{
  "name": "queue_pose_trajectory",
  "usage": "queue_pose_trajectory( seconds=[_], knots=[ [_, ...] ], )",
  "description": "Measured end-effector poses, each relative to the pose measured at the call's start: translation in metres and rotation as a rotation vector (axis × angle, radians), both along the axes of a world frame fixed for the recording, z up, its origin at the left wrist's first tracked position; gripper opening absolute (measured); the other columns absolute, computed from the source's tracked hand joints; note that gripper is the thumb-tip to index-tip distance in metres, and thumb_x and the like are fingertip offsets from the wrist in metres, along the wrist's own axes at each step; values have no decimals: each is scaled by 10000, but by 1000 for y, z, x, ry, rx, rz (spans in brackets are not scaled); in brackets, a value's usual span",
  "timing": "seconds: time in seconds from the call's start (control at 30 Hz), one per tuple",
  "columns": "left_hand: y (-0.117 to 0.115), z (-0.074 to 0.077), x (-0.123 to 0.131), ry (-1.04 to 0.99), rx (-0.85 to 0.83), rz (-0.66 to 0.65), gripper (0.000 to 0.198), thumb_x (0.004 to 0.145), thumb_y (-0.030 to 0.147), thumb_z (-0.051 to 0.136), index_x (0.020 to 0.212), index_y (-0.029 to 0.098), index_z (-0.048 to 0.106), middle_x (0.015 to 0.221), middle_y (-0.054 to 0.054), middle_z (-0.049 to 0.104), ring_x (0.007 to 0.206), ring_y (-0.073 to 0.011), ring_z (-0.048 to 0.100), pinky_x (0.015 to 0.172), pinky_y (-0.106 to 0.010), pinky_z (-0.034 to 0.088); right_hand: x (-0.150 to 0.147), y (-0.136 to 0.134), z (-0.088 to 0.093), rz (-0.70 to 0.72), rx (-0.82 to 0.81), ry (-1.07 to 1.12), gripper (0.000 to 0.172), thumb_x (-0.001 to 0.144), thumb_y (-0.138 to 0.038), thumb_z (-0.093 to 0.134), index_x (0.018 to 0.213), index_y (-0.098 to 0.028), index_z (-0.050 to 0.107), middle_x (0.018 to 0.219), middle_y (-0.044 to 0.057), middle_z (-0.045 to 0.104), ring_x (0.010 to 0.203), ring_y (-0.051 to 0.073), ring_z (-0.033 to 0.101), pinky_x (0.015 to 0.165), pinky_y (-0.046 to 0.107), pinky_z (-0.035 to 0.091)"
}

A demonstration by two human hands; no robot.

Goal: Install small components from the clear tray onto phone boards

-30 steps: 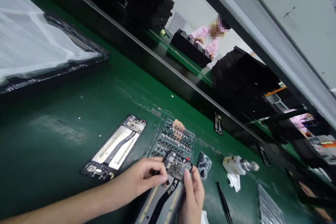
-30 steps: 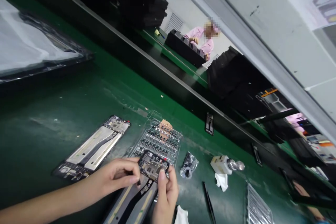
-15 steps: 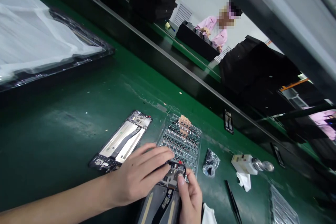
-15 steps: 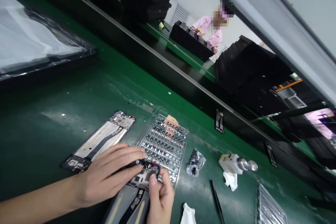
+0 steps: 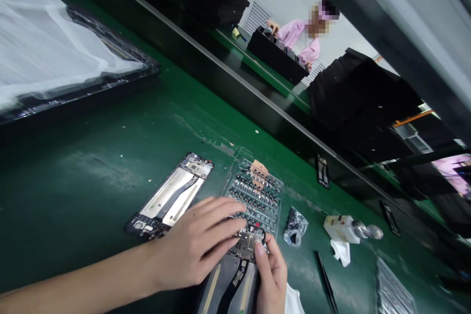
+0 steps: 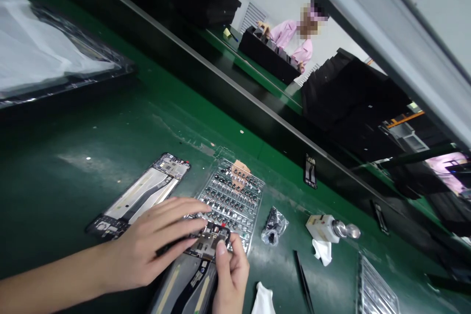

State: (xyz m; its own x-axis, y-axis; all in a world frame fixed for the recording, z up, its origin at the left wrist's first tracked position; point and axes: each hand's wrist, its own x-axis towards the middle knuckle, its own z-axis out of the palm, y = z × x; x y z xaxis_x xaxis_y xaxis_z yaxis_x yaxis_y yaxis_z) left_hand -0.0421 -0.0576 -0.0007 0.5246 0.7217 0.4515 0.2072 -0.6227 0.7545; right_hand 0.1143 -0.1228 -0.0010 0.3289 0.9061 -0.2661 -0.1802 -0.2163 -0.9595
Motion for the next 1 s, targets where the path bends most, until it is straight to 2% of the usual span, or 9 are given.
queue_pose_trajectory(
  seconds=[0.07,0.13,0.2,0.3,0.4,0.53,0.67,0.8,1.0],
  knots=[
    [-3,-2,5,-85,-394,-18,298,838,198,519,1134,211,482,1116,-82,602,1054,-242,541,885,-361,438,0,1,-1,-3,6,-19,281,763,-466,586,878,-210,584,690,15,644,592,164,591,554,256,446],
    [-6,-6,10,-156,-744,-144,312,825,249,538,1123,215,453,1006,-41,620,948,-215,576,789,-302,475,2,0,-2,-5,3,-96,290,767,-479,568,849,-202,593,671,10,623,580,159,570,555,251,428],
    [-8,-9,14,-174,-891,-235,289,818,240,525,1099,210,460,947,-13,607,893,-196,571,755,-276,461,5,-1,-3,-4,-6,-212,270,751,-459,597,810,-196,605,666,-6,593,583,141,528,558,230,396],
    [-9,-5,14,-76,-873,-207,271,791,197,533,1059,215,499,969,0,575,936,-199,517,791,-268,402,10,-2,-3,26,-7,-359,224,736,-409,630,718,-190,586,611,-38,498,571,115,434,536,201,332],
    [-9,2,10,-8,-852,-204,293,779,185,536,1068,224,507,1026,-8,561,948,-205,486,781,-260,372,12,-2,-2,82,-11,-416,241,764,-397,592,658,-185,548,578,-47,429,566,111,380,525,197,294],
    [-9,4,8,-7,-810,-234,257,801,214,515,1058,223,514,978,-3,553,847,-183,476,725,-242,359,15,-2,-3,167,-13,-489,246,788,-372,558,639,-181,518,561,-50,407,544,106,364,515,199,274],
    [-8,-2,12,-37,-804,-206,126,859,279,438,898,200,527,796,25,514,730,-151,446,652,-222,343,16,-2,-5,231,6,-546,237,800,-329,541,621,-182,489,545,-54,394,520,98,356,498,197,272],
    [-9,-6,17,-10,-727,-130,110,848,270,435,849,188,508,775,21,522,736,-155,472,659,-228,357,14,-3,-7,245,26,-571,238,797,-310,543,610,-184,464,537,-60,376,506,91,350,481,192,271],
    [-10,-1,15,75,-650,-59,89,833,234,445,827,180,515,799,-6,570,773,-182,531,714,-278,394,12,-6,-11,221,61,-524,248,806,-325,552,620,-182,473,548,-60,374,511,87,347,480,188,268]
  ],
)
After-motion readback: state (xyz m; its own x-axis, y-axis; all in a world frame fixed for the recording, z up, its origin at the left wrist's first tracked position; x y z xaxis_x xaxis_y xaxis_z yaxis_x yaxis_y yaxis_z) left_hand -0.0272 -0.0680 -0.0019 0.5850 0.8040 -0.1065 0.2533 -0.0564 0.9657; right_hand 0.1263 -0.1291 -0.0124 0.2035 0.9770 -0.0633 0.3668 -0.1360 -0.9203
